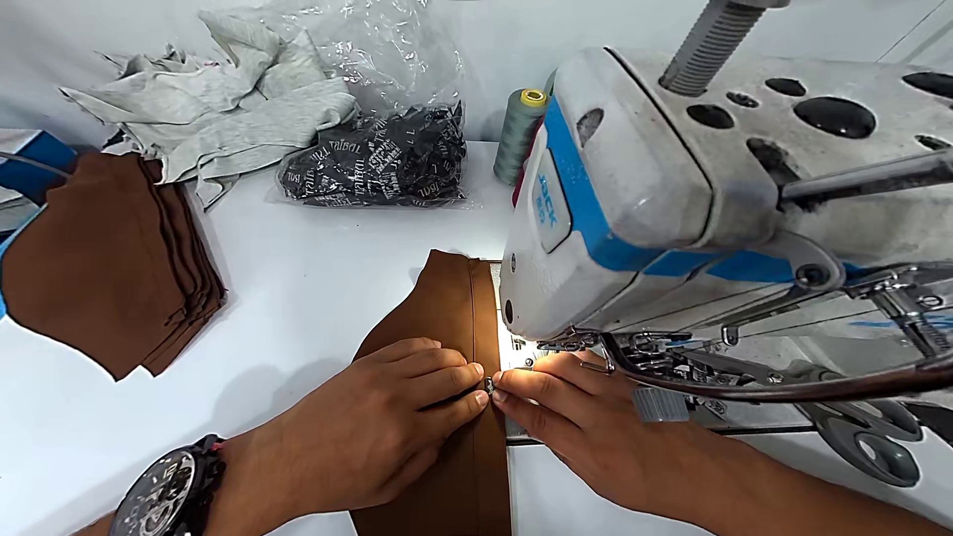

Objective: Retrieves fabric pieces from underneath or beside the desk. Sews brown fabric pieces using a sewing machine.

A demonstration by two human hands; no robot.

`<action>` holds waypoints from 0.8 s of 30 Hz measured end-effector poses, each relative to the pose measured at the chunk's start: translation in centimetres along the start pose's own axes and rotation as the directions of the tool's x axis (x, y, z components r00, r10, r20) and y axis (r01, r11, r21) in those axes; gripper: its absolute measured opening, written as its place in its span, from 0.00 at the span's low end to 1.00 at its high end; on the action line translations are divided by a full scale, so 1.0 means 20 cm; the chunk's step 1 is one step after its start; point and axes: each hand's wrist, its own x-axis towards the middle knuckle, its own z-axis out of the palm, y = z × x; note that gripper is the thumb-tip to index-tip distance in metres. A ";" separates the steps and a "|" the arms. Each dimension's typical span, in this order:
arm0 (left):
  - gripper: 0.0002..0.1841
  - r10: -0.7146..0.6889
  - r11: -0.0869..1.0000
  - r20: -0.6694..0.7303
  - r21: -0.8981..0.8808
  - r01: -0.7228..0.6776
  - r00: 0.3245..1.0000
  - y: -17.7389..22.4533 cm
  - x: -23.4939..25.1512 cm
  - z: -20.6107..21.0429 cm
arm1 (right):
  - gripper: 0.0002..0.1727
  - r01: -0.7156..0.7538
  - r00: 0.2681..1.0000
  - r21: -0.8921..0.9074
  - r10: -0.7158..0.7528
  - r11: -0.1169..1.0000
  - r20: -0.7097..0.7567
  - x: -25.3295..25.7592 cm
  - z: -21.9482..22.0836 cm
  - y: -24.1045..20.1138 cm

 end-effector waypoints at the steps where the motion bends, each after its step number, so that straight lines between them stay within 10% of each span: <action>1: 0.20 -0.002 1.000 -0.007 0.008 0.002 1.000 0.00 0.00 0.00 | 0.21 0.000 1.000 -0.001 0.000 1.000 -0.017 0.00 0.01 0.00; 24: 0.24 -0.144 0.978 -0.074 0.142 0.153 0.987 0.03 0.17 0.11 | 0.28 -0.144 0.982 -0.061 0.150 0.988 0.118 -0.06 -0.06 0.14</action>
